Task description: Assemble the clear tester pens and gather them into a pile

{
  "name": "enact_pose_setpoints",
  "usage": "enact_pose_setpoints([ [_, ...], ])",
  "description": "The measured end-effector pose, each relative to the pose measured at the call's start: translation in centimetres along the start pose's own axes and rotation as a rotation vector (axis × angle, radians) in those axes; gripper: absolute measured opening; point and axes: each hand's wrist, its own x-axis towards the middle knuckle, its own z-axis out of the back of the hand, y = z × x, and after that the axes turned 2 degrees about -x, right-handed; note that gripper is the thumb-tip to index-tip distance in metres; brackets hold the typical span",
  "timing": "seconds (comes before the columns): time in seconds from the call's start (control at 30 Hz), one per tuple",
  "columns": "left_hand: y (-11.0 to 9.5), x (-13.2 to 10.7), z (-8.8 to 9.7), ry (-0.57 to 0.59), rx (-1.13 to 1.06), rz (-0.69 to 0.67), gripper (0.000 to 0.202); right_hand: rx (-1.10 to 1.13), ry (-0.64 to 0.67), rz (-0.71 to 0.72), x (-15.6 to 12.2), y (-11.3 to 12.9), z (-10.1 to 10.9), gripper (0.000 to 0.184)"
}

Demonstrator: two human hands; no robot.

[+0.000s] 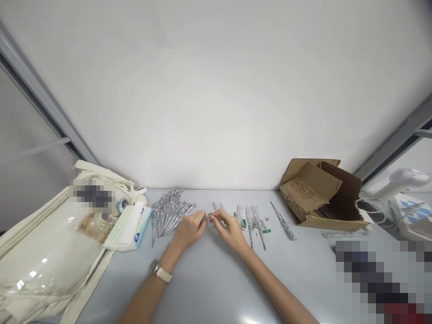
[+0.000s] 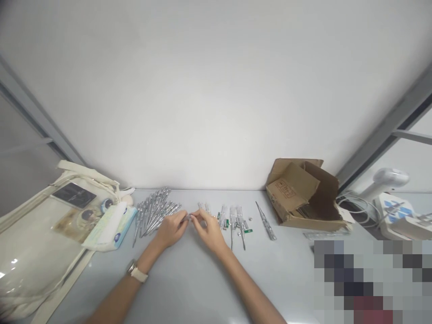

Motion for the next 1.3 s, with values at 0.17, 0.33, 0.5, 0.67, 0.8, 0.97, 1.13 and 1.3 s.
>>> enact_pose_setpoints([
  [0.17,0.1,0.0,-0.1,-0.022,0.044,0.048,0.014,-0.221,-0.025,0.138,0.0,-0.4,0.4,0.025],
  [0.33,0.3,0.1,-0.4,-0.05,0.073,0.063,0.013,-0.554,-0.096,0.162,0.4,-2.6,0.9,0.015],
  [0.5,0.3,0.1,-0.5,-0.071,0.044,0.053,0.012,-0.771,-0.075,0.163,0.0,-3.3,0.5,0.005],
  [0.67,0.1,0.1,-0.4,-0.065,0.015,0.056,0.013,-0.716,-0.059,0.104,-0.2,-3.0,-0.1,0.007],
  [0.8,-0.1,0.1,-0.3,-0.033,0.013,0.063,0.013,-0.661,-0.047,0.089,-0.3,-3.2,-0.5,0.007],
  [0.97,-0.2,0.2,-0.3,-0.03,0.021,0.047,0.014,-0.657,-0.035,0.093,-0.4,-3.3,-0.8,0.009],
  [1.13,-0.3,0.2,-0.3,-0.002,0.049,0.046,0.012,-0.603,0.0,0.074,-0.3,-2.9,-0.6,0.008],
  [1.3,-0.2,0.1,-0.4,0.013,0.058,0.047,0.012,-0.213,-0.098,-0.076,0.5,-2.6,0.0,0.007],
])
